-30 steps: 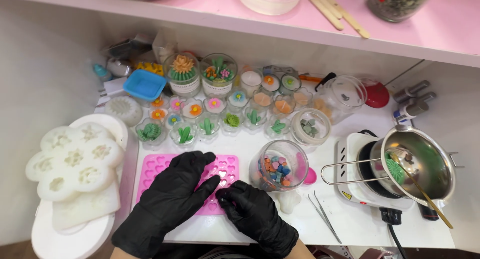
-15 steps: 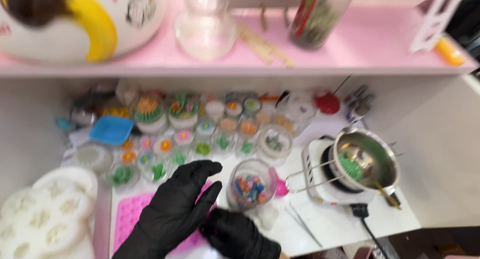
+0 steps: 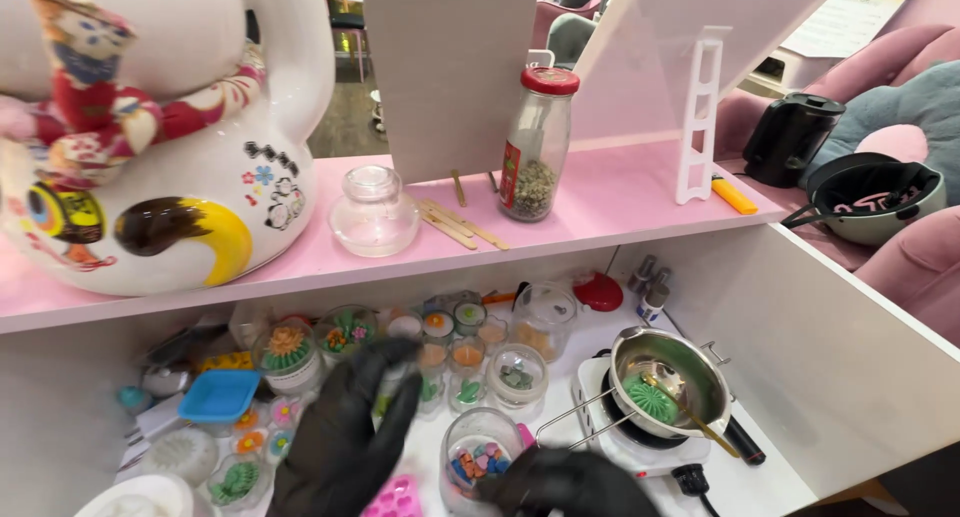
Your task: Melt green wax and arrange decorative wax embeds into a glass container.
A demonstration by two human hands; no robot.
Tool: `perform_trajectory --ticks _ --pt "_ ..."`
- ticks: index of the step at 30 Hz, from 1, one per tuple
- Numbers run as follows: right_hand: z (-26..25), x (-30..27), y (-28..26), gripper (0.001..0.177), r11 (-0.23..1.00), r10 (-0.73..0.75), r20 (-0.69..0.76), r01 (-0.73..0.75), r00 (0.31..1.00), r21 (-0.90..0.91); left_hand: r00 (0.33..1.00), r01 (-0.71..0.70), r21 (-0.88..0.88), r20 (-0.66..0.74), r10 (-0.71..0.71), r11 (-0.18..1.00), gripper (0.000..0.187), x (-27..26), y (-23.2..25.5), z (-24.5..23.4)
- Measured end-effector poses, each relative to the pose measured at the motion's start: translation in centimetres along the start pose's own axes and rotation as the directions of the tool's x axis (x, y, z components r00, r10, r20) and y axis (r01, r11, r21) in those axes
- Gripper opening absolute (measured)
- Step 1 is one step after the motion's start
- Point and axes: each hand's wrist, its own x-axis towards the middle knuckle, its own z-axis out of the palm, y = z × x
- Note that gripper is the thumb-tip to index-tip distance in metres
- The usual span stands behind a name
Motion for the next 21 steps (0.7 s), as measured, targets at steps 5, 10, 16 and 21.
perform_trajectory --ticks 5,10,16,21 --pt "-4.1 6.3 -5.7 0.035 0.985 0.079 -0.008 -0.079 0.997 -0.152 0.908 -0.170 0.017 -0.387 0.164 0.985 0.048 7.9 0.0 -2.0" --pt "-4.5 3.6 -5.2 0.023 0.919 0.016 -0.253 -0.114 0.967 -0.377 0.958 -0.006 0.334 -0.269 0.101 0.943 0.072 15.3 0.1 -1.3" --pt "-6.3 -3.2 -4.6 0.029 0.969 0.213 -0.335 -0.243 0.918 -0.051 0.805 -0.333 0.227 -0.437 0.401 0.915 0.052 11.9 -1.2 -0.9" --pt "-3.5 -7.0 -3.1 0.037 0.974 0.225 -0.058 -0.223 0.973 0.034 0.817 -0.226 -0.024 -0.550 0.176 0.974 0.032 -2.0 -0.5 0.5"
